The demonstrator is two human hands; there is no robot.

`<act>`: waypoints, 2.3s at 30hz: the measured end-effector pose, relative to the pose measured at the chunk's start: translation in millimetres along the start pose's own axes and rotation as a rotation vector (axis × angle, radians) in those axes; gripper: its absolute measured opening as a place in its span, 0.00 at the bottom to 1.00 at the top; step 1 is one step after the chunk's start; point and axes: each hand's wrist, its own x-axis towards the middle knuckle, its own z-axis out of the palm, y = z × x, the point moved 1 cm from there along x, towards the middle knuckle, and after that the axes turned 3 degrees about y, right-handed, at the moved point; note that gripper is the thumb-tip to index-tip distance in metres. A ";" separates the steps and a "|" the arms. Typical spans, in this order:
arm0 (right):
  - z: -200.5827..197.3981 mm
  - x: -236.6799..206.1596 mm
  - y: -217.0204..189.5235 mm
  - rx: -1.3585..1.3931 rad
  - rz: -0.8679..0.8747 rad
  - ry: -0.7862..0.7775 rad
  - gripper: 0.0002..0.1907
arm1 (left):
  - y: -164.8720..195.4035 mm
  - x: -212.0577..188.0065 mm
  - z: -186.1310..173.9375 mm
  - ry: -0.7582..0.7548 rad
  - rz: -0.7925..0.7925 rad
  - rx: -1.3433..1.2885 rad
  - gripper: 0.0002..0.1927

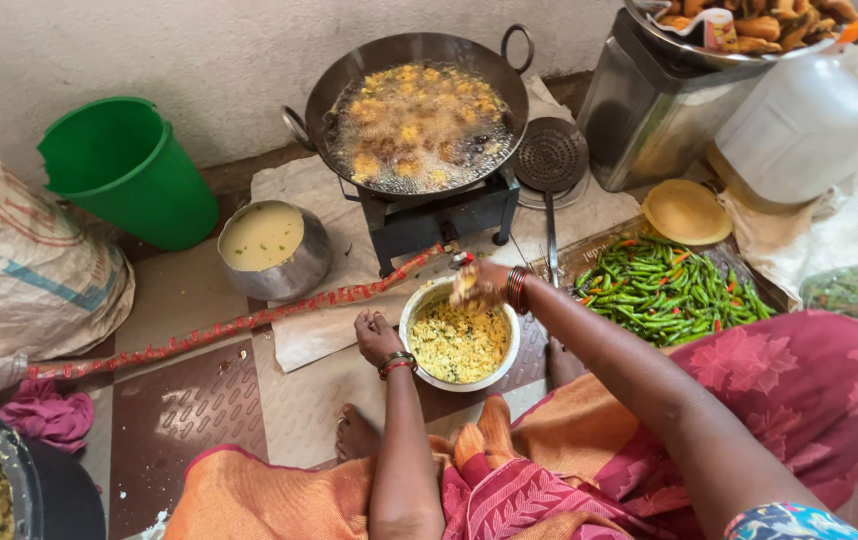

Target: The person sits on the floor and shapes portions of batter by hand from a bowl, then drops them into a wok of hot oil to deep-fry. They repeatedly take batter, form pieces, and place them in the oil, with already fried fritters accumulating on a tray beside the stove.

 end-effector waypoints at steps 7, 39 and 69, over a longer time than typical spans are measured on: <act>-62.6 33.8 -143.7 -0.395 -0.182 0.784 0.23 | 5.6 5.5 15.1 -0.006 0.010 -0.060 0.14; -103.8 21.2 -152.0 -0.322 -0.164 0.580 0.08 | -5.0 5.7 3.8 -0.317 -0.110 -0.066 0.11; 96.1 -36.1 89.3 -1.465 0.110 0.180 0.13 | -15.8 -40.9 3.4 -0.358 0.030 0.046 0.15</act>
